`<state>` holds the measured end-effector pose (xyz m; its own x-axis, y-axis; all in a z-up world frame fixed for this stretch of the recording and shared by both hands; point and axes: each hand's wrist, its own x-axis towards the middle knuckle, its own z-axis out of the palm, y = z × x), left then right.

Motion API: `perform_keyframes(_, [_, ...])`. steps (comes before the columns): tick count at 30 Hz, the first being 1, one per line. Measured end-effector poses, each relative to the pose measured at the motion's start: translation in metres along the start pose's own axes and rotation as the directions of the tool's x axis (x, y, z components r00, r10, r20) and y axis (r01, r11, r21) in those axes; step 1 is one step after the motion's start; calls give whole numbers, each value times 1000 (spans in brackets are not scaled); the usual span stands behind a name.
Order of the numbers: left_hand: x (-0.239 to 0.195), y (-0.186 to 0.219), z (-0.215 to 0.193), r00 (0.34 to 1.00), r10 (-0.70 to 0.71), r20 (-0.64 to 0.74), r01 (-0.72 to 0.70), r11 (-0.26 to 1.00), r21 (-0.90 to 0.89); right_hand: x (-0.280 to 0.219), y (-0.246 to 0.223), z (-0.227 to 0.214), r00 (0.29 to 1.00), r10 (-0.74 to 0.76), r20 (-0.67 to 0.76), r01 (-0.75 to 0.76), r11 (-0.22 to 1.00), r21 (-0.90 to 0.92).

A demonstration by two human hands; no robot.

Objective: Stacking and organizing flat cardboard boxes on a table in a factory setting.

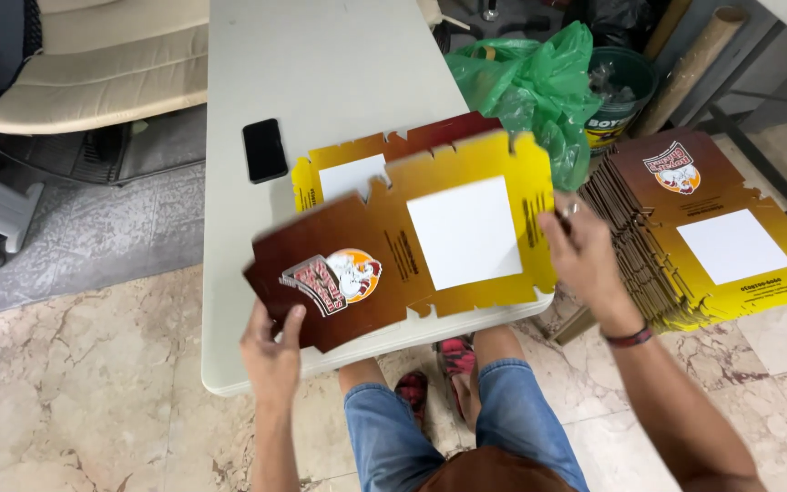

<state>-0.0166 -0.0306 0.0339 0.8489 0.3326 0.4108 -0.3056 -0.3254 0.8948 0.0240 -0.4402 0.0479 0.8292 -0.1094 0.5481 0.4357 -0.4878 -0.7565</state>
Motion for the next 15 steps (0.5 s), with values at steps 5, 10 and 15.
perform_keyframes(5, [85, 66, 12, 956, -227, 187, 217, 974, 72, 92, -22, 1, 996, 89, 0, -89, 992, 85])
perform_keyframes(10, [179, 44, 43, 826, -504, 252, 516, 856, 22, 177, 48, 31, 792, 608, 48, -610, 788, 88])
perform_keyframes(15, [192, 28, 63, 772, -573, 276, 563, 817, 121, 178, 79, 46, 741, 665, 99, -669, 743, 10])
